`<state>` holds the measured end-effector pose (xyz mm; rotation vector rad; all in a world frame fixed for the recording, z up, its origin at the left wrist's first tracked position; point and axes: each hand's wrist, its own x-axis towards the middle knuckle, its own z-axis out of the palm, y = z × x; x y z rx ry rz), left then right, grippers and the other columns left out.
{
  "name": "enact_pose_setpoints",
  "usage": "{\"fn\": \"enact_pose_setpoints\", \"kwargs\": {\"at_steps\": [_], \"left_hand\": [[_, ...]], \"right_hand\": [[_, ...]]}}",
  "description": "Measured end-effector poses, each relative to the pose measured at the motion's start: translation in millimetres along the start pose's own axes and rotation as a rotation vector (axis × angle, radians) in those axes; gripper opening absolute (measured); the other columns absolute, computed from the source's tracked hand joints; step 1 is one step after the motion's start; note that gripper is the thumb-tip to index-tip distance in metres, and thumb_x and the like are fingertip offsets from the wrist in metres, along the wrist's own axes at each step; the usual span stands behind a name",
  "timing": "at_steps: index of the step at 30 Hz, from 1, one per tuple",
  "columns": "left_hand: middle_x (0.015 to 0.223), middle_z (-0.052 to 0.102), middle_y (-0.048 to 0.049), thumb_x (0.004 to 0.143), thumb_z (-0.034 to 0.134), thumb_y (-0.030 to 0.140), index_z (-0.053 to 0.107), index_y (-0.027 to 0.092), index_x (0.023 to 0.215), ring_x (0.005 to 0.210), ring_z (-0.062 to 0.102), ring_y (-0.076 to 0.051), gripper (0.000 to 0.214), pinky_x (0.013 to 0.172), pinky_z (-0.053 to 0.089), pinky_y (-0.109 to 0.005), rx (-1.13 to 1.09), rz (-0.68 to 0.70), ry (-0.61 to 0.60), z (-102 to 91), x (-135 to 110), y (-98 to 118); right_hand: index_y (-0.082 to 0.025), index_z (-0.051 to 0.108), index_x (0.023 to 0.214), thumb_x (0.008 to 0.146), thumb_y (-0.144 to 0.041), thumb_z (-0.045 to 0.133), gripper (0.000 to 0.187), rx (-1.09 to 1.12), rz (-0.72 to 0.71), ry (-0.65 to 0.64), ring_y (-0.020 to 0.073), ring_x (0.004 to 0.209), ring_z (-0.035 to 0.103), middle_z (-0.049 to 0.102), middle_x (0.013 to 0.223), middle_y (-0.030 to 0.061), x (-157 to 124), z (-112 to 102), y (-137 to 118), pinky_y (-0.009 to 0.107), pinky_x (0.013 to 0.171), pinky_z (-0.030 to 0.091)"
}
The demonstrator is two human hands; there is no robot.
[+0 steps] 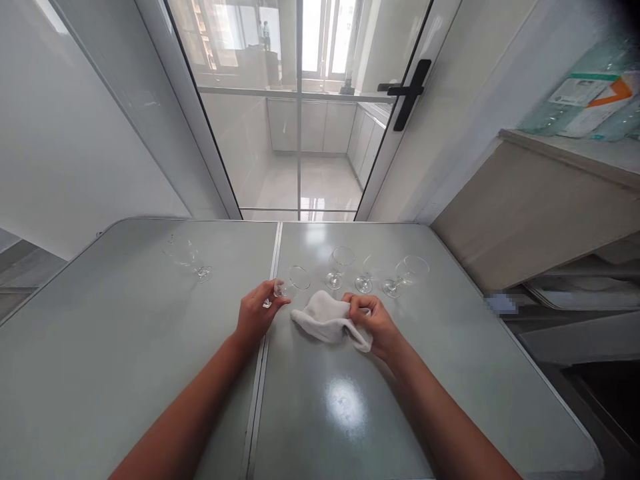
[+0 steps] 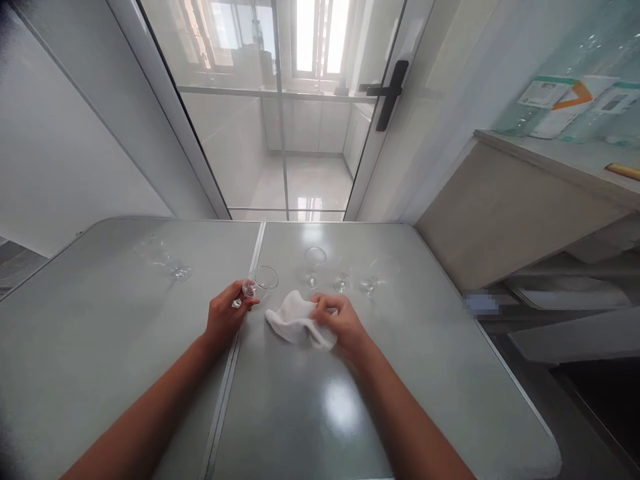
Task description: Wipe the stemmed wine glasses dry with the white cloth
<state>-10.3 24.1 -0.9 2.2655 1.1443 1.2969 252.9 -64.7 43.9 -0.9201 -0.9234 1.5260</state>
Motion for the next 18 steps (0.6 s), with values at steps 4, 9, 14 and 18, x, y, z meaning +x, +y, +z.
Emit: {"fn": "enact_pose_setpoints", "kwargs": {"at_steps": [4, 9, 14, 18], "left_hand": [[0.078, 0.066, 0.0033, 0.095, 0.065, 0.036, 0.064, 0.023, 0.106, 0.064, 0.063, -0.012, 0.017, 0.064, 0.049, -0.024, 0.029, -0.02, -0.004, 0.8, -1, -2], [0.077, 0.066, 0.0021, 0.096, 0.064, 0.038, 0.063, 0.022, 0.105, 0.067, 0.063, -0.013, 0.018, 0.066, 0.049, -0.025, 0.083, 0.033, 0.014, 0.3, 1, 4], [0.079, 0.067, 0.0007, 0.097, 0.064, 0.04, 0.063, 0.021, 0.107, 0.07, 0.062, -0.014, 0.021, 0.067, 0.048, -0.026, 0.113, 0.114, -0.012, -0.4, 2, 8], [0.079, 0.067, 0.001, 0.098, 0.064, 0.039, 0.062, 0.022, 0.105, 0.069, 0.061, -0.014, 0.019, 0.068, 0.047, -0.026, 0.163, 0.11, 0.012, 0.5, 1, 8]], "right_hand": [[-0.025, 0.065, 0.1, 0.053, -0.018, 0.093, 0.055, -0.212, 0.291, -0.123, 0.0126, 0.069, 0.052, 0.056, 0.088, -0.0039, -2, 3, 3, 0.024, 0.061, 0.04], [-0.022, 0.062, 0.1, 0.061, -0.028, 0.09, 0.048, -0.579, 0.329, -0.092, 0.0149, 0.079, 0.053, 0.055, 0.089, -0.0031, -3, 5, 15, 0.025, 0.069, 0.04], [-0.019, 0.054, 0.074, 0.085, -0.035, 0.069, 0.025, -0.756, 0.208, -0.086, 0.0145, 0.073, 0.048, 0.051, 0.074, -0.0032, -5, 13, 14, 0.026, 0.065, 0.035], [-0.021, 0.056, 0.087, 0.093, -0.037, 0.061, 0.018, -0.588, 0.172, -0.019, 0.0162, 0.079, 0.054, 0.059, 0.088, -0.0007, -12, 15, -1, 0.025, 0.067, 0.04]]}}
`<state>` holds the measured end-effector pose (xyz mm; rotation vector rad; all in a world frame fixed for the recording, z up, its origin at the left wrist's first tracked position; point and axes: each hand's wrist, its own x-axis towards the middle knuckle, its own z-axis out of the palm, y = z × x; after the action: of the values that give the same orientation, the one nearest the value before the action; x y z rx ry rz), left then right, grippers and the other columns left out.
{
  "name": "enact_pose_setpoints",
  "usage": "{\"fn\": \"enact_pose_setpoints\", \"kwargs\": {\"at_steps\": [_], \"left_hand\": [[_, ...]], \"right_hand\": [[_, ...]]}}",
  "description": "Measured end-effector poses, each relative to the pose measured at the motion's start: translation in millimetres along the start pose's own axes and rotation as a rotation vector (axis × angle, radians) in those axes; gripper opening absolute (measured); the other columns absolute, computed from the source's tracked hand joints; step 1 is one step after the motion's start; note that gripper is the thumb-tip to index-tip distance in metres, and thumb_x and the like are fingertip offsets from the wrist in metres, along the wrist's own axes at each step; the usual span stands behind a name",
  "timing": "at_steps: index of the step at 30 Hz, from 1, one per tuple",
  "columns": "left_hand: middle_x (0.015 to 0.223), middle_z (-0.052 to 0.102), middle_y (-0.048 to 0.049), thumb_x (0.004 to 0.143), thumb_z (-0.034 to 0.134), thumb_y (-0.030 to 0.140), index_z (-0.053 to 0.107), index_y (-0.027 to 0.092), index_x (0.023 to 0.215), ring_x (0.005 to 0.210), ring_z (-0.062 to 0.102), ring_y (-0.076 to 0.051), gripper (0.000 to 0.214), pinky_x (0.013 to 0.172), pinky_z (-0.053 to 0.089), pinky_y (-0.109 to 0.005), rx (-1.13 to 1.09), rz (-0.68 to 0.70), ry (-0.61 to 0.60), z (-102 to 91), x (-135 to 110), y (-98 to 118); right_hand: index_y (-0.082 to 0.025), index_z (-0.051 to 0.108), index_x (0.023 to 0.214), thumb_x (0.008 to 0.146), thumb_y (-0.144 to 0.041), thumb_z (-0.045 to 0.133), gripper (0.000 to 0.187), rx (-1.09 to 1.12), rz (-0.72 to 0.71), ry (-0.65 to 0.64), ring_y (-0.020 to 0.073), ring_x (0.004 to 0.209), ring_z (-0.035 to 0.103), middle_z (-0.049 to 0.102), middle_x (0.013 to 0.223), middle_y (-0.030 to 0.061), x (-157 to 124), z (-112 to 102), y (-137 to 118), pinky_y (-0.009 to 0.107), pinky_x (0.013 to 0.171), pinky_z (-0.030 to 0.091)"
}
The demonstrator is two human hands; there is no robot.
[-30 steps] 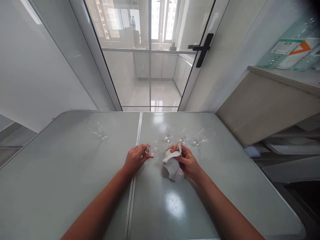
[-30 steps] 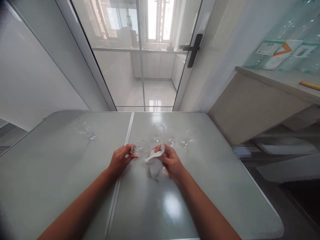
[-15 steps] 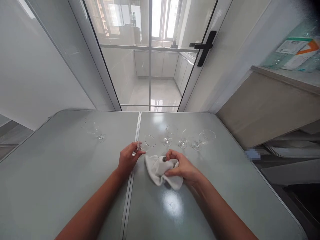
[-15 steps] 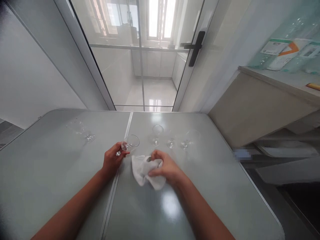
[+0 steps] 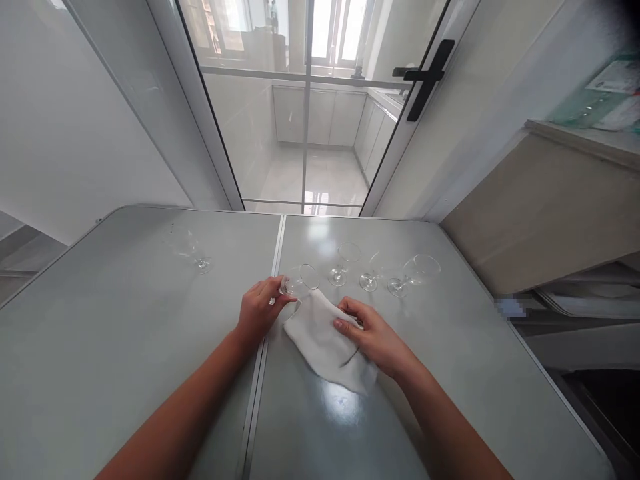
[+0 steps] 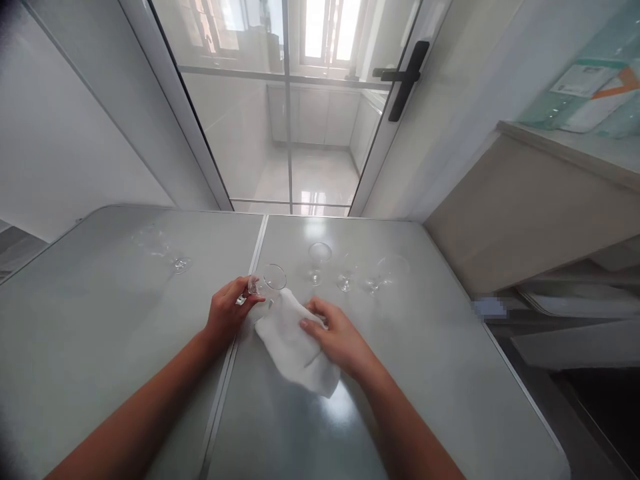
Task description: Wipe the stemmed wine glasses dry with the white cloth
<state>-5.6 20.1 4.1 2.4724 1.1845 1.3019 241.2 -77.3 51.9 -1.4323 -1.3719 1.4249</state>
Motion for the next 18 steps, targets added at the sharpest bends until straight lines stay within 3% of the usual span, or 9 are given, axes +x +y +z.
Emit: {"fn": "enact_pose_setpoints", "kwargs": {"at_steps": [3, 7, 10, 12, 14, 16, 18], "left_hand": [[0.078, 0.067, 0.0007, 0.098, 0.062, 0.039, 0.062, 0.022, 0.106, 0.069, 0.061, -0.015, 0.019, 0.068, 0.047, -0.027, -0.007, -0.014, -0.006, 0.6, 0, 0], [0.083, 0.071, -0.0007, 0.097, 0.064, 0.041, 0.064, 0.022, 0.109, 0.071, 0.065, -0.016, 0.022, 0.069, 0.048, -0.028, 0.022, -0.011, -0.017, 1.9, -1, -2], [0.08, 0.071, 0.0003, 0.097, 0.065, 0.04, 0.064, 0.023, 0.11, 0.071, 0.066, -0.016, 0.021, 0.071, 0.048, -0.029, 0.035, 0.016, -0.035, 3.1, -3, -3], [0.08, 0.071, 0.0009, 0.097, 0.065, 0.039, 0.064, 0.023, 0.11, 0.071, 0.065, -0.016, 0.021, 0.071, 0.048, -0.028, 0.022, 0.006, -0.042, 3.4, -3, -2], [0.079, 0.07, 0.0016, 0.097, 0.065, 0.04, 0.063, 0.023, 0.11, 0.07, 0.065, -0.015, 0.021, 0.069, 0.048, -0.027, 0.005, -0.018, -0.036, 3.4, -3, -1], [0.077, 0.069, 0.0022, 0.097, 0.065, 0.041, 0.063, 0.023, 0.109, 0.069, 0.064, -0.014, 0.022, 0.068, 0.047, -0.026, -0.007, -0.027, -0.032, 3.1, -2, 0], [0.075, 0.068, 0.0027, 0.097, 0.065, 0.042, 0.063, 0.022, 0.109, 0.066, 0.064, -0.013, 0.023, 0.065, 0.047, -0.025, -0.014, -0.001, -0.038, 2.9, -2, 1]], "right_hand": [[-0.02, 0.056, 0.08, 0.082, -0.028, 0.072, 0.018, -0.065, 0.054, -0.053, 0.0158, 0.076, 0.054, 0.059, 0.084, -0.0014, -2, -7, 4, 0.024, 0.064, 0.039], [-0.02, 0.061, 0.08, 0.074, -0.018, 0.077, 0.017, -0.083, 0.101, -0.246, 0.0152, 0.069, 0.054, 0.06, 0.076, -0.0018, -2, -16, 8, 0.023, 0.058, 0.038], [-0.02, 0.061, 0.084, 0.078, -0.024, 0.08, 0.021, 0.045, 0.036, -0.206, 0.0137, 0.065, 0.055, 0.059, 0.072, -0.003, -5, -23, -2, 0.022, 0.054, 0.039], [-0.021, 0.062, 0.094, 0.079, -0.03, 0.083, 0.027, 0.145, -0.06, -0.052, 0.0155, 0.068, 0.06, 0.064, 0.078, -0.0013, -9, -26, -11, 0.023, 0.057, 0.046], [-0.022, 0.062, 0.107, 0.078, -0.035, 0.085, 0.039, 0.206, -0.211, 0.208, 0.0187, 0.076, 0.066, 0.069, 0.089, 0.0021, -14, -26, -17, 0.027, 0.063, 0.052], [-0.022, 0.062, 0.107, 0.076, -0.037, 0.087, 0.042, 0.155, -0.393, 0.604, 0.02, 0.079, 0.067, 0.069, 0.092, 0.003, -18, -23, -18, 0.03, 0.067, 0.054], [-0.021, 0.062, 0.094, 0.075, -0.038, 0.087, 0.036, -0.035, -0.52, 1.043, 0.0194, 0.075, 0.064, 0.065, 0.081, 0.0012, -21, -18, -14, 0.03, 0.065, 0.051]]}}
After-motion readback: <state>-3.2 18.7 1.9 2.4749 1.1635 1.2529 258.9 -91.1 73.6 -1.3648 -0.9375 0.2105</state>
